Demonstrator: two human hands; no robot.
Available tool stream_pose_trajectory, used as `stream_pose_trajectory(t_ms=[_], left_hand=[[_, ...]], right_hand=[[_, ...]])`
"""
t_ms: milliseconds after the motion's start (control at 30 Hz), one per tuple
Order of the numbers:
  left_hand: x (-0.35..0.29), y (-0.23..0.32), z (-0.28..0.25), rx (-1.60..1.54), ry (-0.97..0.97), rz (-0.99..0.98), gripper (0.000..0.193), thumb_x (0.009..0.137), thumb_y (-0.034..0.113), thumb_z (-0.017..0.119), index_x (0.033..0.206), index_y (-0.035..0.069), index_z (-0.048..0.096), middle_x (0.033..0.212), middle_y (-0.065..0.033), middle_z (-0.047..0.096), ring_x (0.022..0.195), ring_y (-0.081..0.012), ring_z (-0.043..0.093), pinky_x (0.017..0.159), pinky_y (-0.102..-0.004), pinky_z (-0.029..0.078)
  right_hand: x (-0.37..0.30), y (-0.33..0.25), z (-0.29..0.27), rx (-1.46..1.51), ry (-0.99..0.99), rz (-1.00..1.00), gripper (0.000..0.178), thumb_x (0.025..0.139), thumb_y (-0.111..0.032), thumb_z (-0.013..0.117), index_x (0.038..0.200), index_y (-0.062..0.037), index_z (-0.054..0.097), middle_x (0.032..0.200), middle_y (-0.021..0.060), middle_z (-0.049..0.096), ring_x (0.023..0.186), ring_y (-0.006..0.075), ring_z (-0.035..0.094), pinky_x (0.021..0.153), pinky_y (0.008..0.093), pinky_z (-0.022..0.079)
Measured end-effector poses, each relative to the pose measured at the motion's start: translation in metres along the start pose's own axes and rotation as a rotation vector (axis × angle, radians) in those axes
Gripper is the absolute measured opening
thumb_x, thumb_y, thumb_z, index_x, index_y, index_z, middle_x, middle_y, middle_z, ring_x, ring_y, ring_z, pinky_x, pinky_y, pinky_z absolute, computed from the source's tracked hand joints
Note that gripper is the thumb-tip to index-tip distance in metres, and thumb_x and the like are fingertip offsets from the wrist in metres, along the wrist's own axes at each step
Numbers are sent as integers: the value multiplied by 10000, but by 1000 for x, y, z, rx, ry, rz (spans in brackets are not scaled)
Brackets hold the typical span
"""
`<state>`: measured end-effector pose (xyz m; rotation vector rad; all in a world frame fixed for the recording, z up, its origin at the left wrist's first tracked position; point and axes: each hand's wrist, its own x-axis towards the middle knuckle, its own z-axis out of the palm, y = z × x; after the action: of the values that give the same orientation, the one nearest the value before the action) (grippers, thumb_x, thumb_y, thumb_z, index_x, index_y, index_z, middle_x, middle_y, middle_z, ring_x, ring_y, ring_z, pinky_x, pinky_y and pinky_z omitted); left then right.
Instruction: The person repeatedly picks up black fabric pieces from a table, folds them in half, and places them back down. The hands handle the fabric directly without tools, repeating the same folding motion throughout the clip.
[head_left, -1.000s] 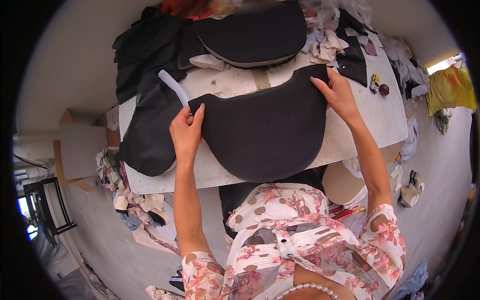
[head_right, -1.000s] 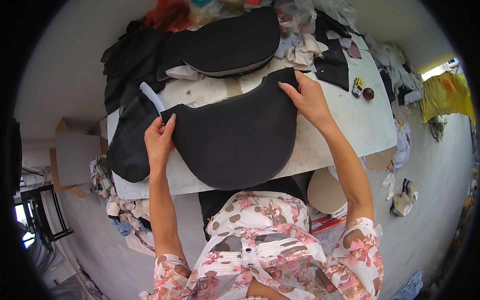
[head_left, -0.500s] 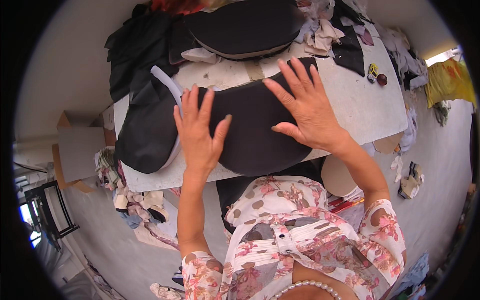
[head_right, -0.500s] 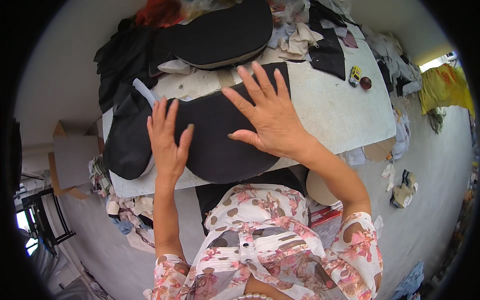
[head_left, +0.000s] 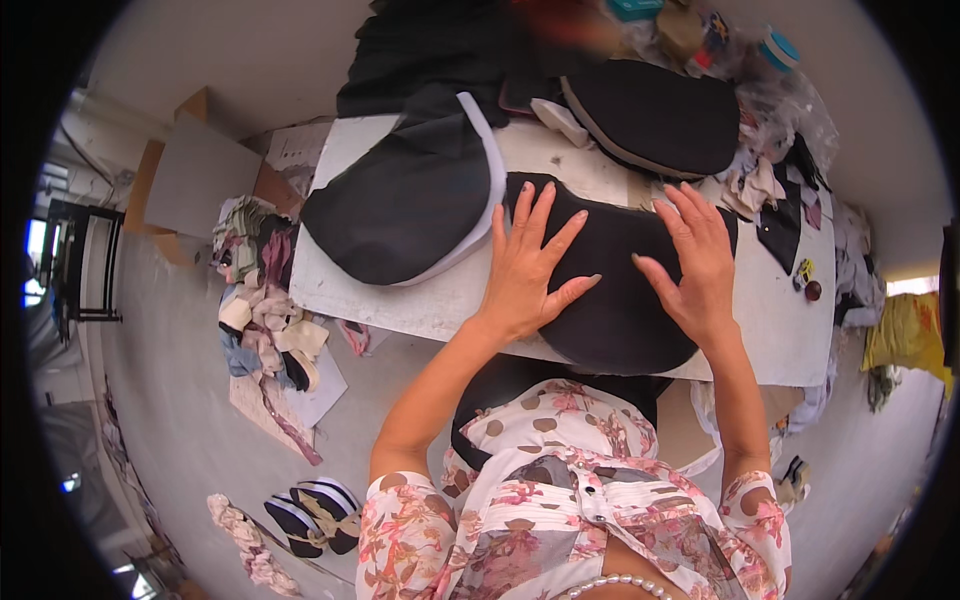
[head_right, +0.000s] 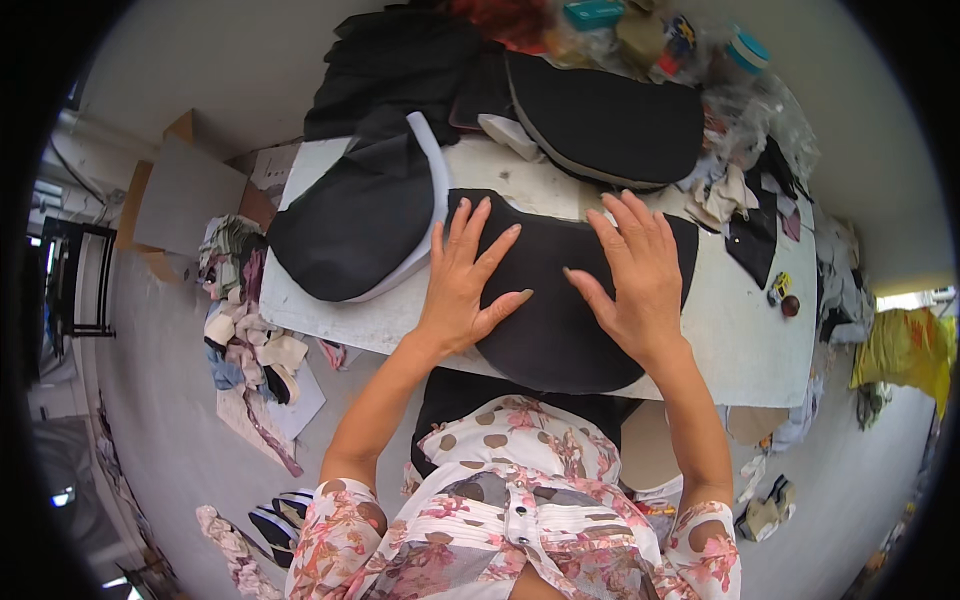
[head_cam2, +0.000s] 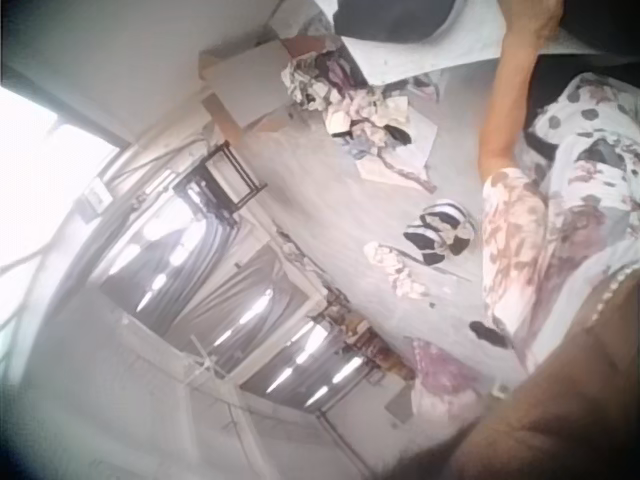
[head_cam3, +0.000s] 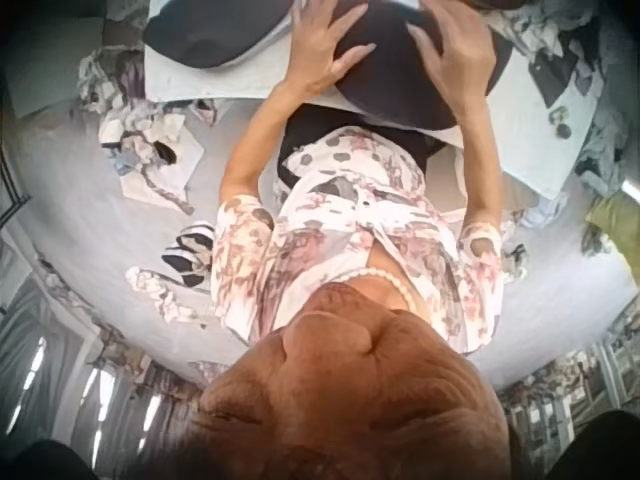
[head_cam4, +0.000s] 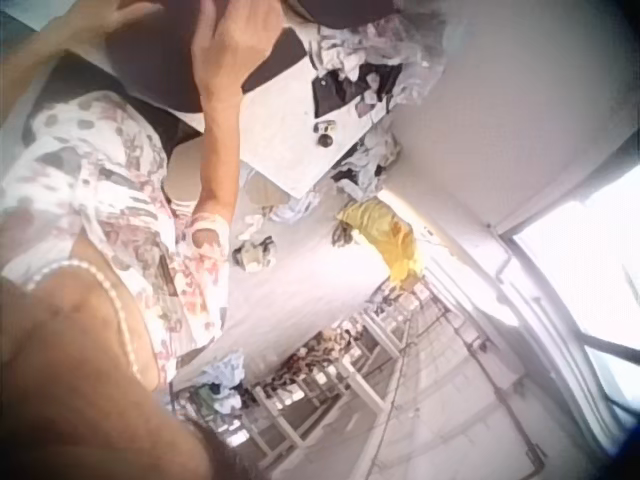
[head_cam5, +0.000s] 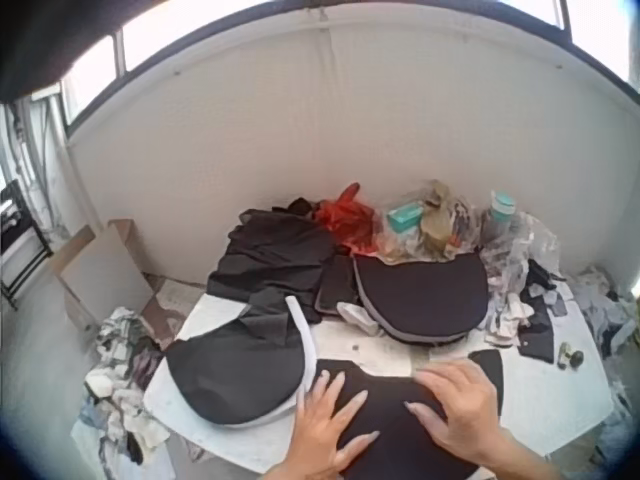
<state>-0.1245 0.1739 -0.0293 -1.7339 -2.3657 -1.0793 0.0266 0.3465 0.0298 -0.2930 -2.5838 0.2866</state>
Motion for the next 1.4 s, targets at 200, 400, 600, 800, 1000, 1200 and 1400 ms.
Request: stream_pose_trajectory(t_ms=[200,400,600,800,1000,1200,1400], left_hand=[[-51,-29,-44,-31,555,-128,116,831,116,675,911,33,674,1001,-89,661,1076,-319,586,972,-467,375],[-104,-91,-95,-269,1045,-643,171,944,161,598,915,4,661,903,-76,690,874,-165,634,809,-286,463],[-107,-135,-108,-166,1021,-721,280,983,248,539,1019,-2,658,1042,-106,679,934,-167,610,852,-303,445],[-90,-162,-98,27,817,-675,403,981,328,489,1271,63,578,1339,-209,495,1295,-365,399,1075,-424,297],[-93,-172,-81,297,634,-714,485,978,312,465,1438,164,417,1464,-218,364,1389,-387,269,1127,-541,147],[-101,-179,-78,353,536,-742,481,996,318,418,1461,199,384,1463,-220,367,1384,-402,277,1132,-544,140],[-100,-186,-76,372,509,-716,476,1010,330,370,1465,191,378,1439,-238,390,1362,-417,307,1112,-562,161]], right_hand=[[93,-101,74,557,-83,-177,60,757,-76,685,780,-54,634,751,59,638,767,250,611,645,370,486],[142,-181,184,446,-172,-303,178,724,-165,744,787,-36,638,751,104,640,809,290,617,686,404,494],[153,-176,209,456,-237,-313,93,775,-90,632,720,-18,654,777,153,644,791,343,630,693,448,497],[155,-177,202,396,-277,-329,121,784,-103,592,752,-17,671,774,165,658,772,362,635,679,460,496],[176,-149,185,604,-247,-65,175,822,-150,589,855,-2,676,738,122,666,693,238,649,645,341,502],[205,-73,138,1323,-254,398,178,893,-228,592,914,-58,644,785,-18,604,703,82,574,581,248,502],[219,55,91,1774,-49,296,354,942,-347,563,1146,-62,615,1079,76,682,958,200,654,862,344,528]])
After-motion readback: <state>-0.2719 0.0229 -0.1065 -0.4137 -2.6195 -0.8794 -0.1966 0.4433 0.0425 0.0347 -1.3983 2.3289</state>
